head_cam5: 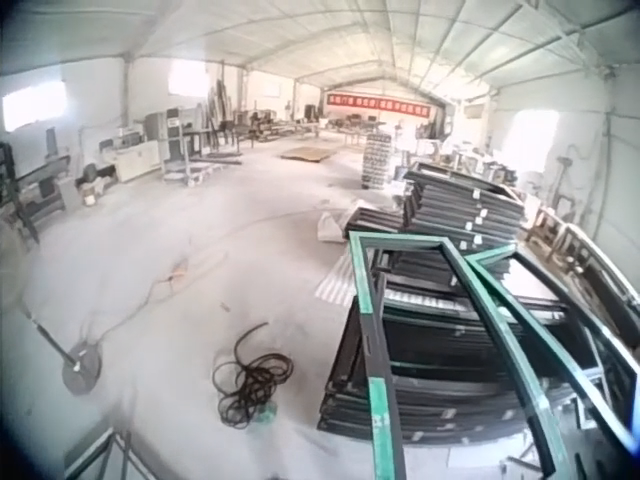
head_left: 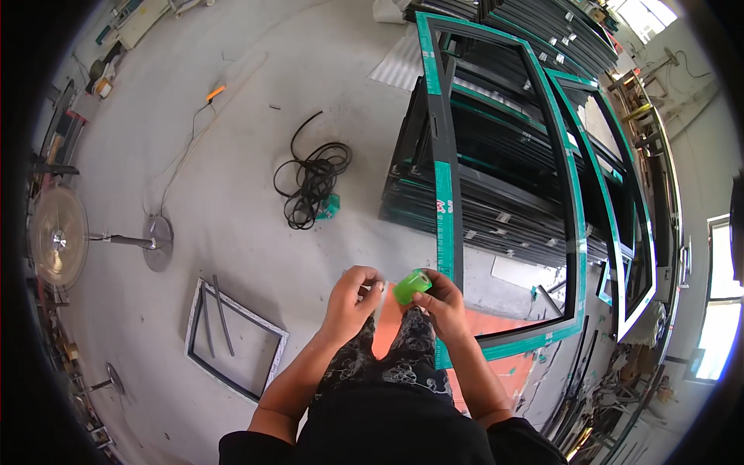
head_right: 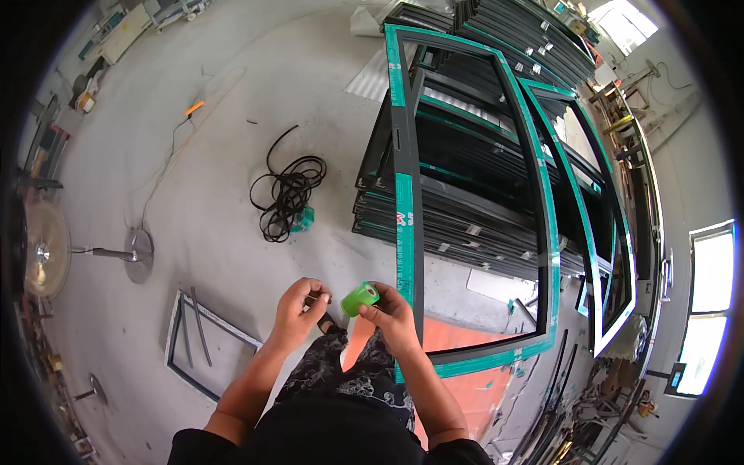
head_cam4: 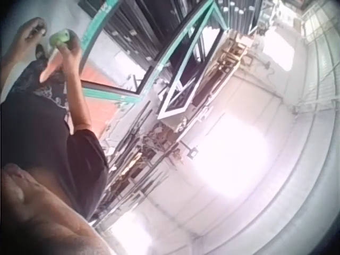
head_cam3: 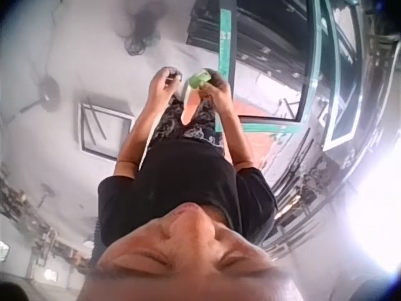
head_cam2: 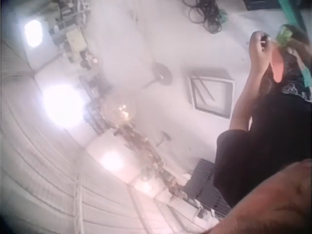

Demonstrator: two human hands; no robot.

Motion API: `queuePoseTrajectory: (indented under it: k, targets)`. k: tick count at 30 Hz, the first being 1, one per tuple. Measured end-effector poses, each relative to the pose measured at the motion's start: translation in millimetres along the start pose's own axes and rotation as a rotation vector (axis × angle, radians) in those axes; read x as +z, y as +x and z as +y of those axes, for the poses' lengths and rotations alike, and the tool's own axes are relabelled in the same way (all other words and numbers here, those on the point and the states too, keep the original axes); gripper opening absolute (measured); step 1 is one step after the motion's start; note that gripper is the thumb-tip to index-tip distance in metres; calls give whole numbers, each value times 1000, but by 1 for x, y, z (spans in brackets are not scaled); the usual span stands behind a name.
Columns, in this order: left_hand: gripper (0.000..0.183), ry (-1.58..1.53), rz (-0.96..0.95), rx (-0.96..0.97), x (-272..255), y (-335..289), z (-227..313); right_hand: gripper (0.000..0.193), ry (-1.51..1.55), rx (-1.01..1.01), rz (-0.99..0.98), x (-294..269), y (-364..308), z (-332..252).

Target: The person applies green tape to the edges of multiple metal window frames, picking up each frame from a stack and placing it on a central pile.

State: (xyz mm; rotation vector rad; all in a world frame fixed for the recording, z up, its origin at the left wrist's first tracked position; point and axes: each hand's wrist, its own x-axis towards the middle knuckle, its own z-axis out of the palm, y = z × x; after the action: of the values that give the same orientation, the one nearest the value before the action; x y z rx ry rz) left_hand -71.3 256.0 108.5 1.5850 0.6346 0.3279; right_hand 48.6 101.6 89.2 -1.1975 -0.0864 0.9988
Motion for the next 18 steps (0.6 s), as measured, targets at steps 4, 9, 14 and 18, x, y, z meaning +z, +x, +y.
queuePoseTrajectory:
  k: [4,9,14,18]
  targets:
    - [17,109,-112,151,-12,14,14,50,-106,-61,-22,14,1,0]
    - [19,224,-194,176,-11,49,25,51,-179,-112,-108,10,18,4]
    - [11,490,-266,286,0,96,38,51,-196,-158,-116,-9,56,-10]
    - [12,661,-275,419,27,137,46,52,-25,-60,-123,-27,82,-31]
